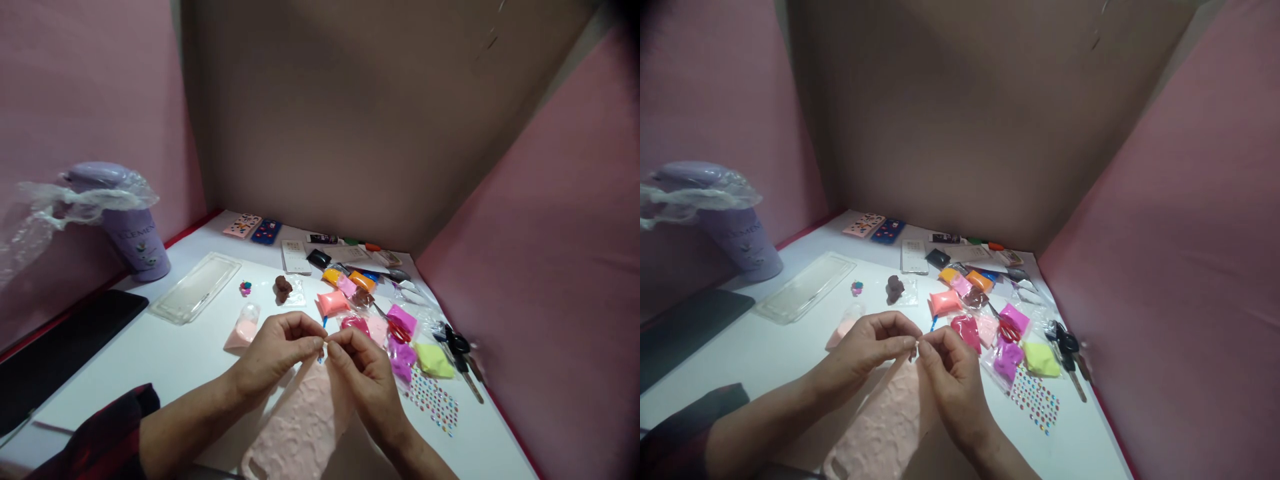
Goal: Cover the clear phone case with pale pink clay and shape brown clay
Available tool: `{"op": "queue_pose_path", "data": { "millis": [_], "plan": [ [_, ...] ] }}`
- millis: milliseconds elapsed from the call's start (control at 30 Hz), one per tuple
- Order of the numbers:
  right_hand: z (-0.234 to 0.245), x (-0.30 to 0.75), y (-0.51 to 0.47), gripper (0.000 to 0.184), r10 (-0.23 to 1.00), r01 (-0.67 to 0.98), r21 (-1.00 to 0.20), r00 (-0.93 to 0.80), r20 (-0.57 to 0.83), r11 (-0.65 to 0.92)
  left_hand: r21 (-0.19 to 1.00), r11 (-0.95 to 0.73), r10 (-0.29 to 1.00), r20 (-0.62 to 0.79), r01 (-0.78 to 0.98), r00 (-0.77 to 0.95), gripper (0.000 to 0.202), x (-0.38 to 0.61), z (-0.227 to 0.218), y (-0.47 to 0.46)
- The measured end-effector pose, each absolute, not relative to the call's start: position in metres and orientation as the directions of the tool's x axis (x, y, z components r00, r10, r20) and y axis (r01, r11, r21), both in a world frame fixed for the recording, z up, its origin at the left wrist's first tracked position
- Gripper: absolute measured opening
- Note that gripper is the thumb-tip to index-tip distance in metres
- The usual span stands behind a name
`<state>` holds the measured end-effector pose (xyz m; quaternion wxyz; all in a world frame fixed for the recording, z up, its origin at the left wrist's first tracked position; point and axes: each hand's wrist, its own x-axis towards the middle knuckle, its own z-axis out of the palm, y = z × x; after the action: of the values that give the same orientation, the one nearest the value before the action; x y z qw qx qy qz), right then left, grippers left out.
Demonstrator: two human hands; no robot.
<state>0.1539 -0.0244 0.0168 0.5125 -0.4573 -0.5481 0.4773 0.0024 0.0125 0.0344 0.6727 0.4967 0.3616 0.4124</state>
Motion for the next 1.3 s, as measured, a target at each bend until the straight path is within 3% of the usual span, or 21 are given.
{"op": "queue_pose_path", "data": {
  "millis": [567,800,1300],
  "plan": [
    [0.0151,0.1546,-0.0238,0.022,0.996,-0.041,-0.996,-0.05,0.079,0.077,0.946,0.216,0.895,-0.093,-0.242,0.436,0.015,0.0022,0.0338,0.0131],
    [0.0156,0.1539,-0.0255,0.019,0.994,-0.019,-0.994,-0.031,0.105,0.104,0.985,0.096,0.928,-0.037,-0.14,0.371,0.01,0.0026,0.0338,0.011],
    [0.0128,0.1569,-0.0229,0.018,0.996,-0.075,-0.993,-0.006,0.094,0.093,0.932,0.27,0.891,-0.147,-0.241,0.429,0.014,0.002,0.0343,0.0122]
  ]
}}
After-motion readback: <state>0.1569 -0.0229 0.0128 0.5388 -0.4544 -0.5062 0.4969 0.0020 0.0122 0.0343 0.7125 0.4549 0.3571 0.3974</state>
